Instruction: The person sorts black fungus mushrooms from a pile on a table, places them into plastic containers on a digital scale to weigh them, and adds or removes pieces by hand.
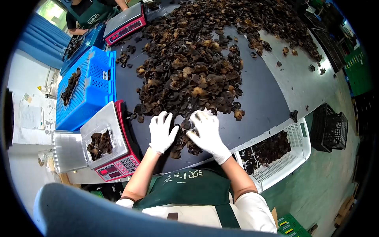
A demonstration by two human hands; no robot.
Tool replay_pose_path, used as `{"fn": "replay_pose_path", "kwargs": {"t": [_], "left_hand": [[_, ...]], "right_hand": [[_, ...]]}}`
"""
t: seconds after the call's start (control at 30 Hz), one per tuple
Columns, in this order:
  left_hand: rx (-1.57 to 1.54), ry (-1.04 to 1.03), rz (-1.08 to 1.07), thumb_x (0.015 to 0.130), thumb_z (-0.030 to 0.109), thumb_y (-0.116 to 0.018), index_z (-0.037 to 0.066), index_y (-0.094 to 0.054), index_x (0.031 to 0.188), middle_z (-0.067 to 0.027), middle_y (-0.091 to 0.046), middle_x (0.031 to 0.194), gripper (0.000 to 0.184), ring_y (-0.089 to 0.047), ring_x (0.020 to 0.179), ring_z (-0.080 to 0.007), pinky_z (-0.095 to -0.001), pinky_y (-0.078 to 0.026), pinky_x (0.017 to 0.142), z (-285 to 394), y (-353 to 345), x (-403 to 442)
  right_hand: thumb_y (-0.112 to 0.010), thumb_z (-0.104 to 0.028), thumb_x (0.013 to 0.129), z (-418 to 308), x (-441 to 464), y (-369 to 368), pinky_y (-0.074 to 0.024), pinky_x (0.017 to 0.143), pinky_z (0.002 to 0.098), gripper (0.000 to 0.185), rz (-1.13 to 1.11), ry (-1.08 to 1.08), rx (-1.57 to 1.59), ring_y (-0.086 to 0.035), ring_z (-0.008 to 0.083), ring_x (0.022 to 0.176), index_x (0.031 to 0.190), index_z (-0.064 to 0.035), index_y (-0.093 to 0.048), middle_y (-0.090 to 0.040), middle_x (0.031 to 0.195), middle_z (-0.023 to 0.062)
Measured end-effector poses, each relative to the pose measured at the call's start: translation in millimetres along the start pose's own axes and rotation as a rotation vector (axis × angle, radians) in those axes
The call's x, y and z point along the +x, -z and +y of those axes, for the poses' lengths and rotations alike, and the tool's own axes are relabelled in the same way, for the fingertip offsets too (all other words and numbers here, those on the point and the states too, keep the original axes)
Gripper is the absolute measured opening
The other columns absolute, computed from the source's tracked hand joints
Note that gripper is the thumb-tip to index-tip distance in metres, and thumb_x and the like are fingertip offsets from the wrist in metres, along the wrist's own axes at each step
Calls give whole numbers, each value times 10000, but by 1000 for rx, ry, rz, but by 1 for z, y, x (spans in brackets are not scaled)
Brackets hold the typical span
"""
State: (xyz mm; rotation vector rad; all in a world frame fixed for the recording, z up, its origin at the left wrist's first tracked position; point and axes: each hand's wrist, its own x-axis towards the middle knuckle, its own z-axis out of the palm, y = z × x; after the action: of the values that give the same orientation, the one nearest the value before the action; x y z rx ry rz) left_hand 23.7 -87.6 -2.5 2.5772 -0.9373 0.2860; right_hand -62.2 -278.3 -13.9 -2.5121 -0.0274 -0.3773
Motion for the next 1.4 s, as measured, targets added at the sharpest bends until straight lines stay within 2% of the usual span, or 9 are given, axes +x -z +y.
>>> {"fn": "replay_pose_path", "kwargs": {"t": [0.17,0.3,0.37,0.47,0.6,0.83,1.0,1.17,1.4], "left_hand": [[-138,-113,-77,817,212,-687,63,-640,1147,-137,-600,1245,365,-498,1146,-389,-470,-395,1001,-6,9,-48],[-266,112,-28,731,297,-798,60,-494,1373,-265,-333,1477,749,-348,1330,-456,-530,-317,1097,-4,35,-95],[-287,258,-179,668,470,-839,47,-353,1483,-352,-151,1532,1039,-191,1410,-524,-607,-214,1132,1,39,-118],[-226,323,-177,644,612,-812,33,-200,1542,-390,-65,1542,1231,-119,1430,-547,-650,-144,1132,1,19,-139],[-157,362,-123,609,639,-817,24,-177,1546,-362,-107,1553,1290,-97,1439,-546,-640,-142,1141,-8,4,-109],[-540,38,39,616,518,-865,-32,-404,1420,-250,-459,1418,1079,-453,1293,-420,-477,-355,1106,-7,-30,-64],[-664,141,135,658,372,-888,8,-557,1300,-191,-577,1295,809,-558,1198,-353,-425,-444,1037,-1,-31,-72],[-789,245,366,658,123,-880,1,-579,1231,-139,-596,1180,659,-622,1054,-257,-357,-513,920,11,-33,-65],[-566,257,559,671,195,-871,41,-628,1140,-131,-646,1144,550,-616,1067,-319,-408,-497,939,-23,95,-47]], "right_hand": [[-708,-324,820,-20,-8,-1,-337,1077,459,594,-280,283,217,-477,341,1270,1316,-44,-542,-566,1316,164],[-824,-278,673,-14,-12,39,-366,1063,472,718,-182,269,295,-503,356,1247,1299,-46,-559,-569,1319,166],[-886,-355,561,2,-25,45,-331,1096,509,906,-155,217,168,-452,387,1292,1335,-48,-529,-499,1394,184],[-900,-439,526,20,-44,40,-210,1154,577,1082,-304,93,-25,-290,451,1396,1421,-48,-435,-352,1492,235],[-900,-465,524,18,-37,27,-199,1144,612,1103,-339,129,-61,-273,485,1393,1419,-25,-430,-348,1486,254],[-795,-245,682,-22,8,-36,-377,1062,482,782,-191,400,220,-480,397,1245,1381,-62,-495,-476,1404,208],[-697,-145,734,-22,10,-44,-545,747,390,415,-128,385,228,-666,315,855,1142,-84,-644,-665,1095,135],[-737,-106,695,-27,20,-59,-558,763,366,360,-80,331,355,-680,305,882,1049,-113,-672,-672,1018,106],[-805,-79,659,-134,86,-44,-544,798,359,411,-15,528,480,-671,316,920,1040,-85,-651,-656,1040,143]]}}
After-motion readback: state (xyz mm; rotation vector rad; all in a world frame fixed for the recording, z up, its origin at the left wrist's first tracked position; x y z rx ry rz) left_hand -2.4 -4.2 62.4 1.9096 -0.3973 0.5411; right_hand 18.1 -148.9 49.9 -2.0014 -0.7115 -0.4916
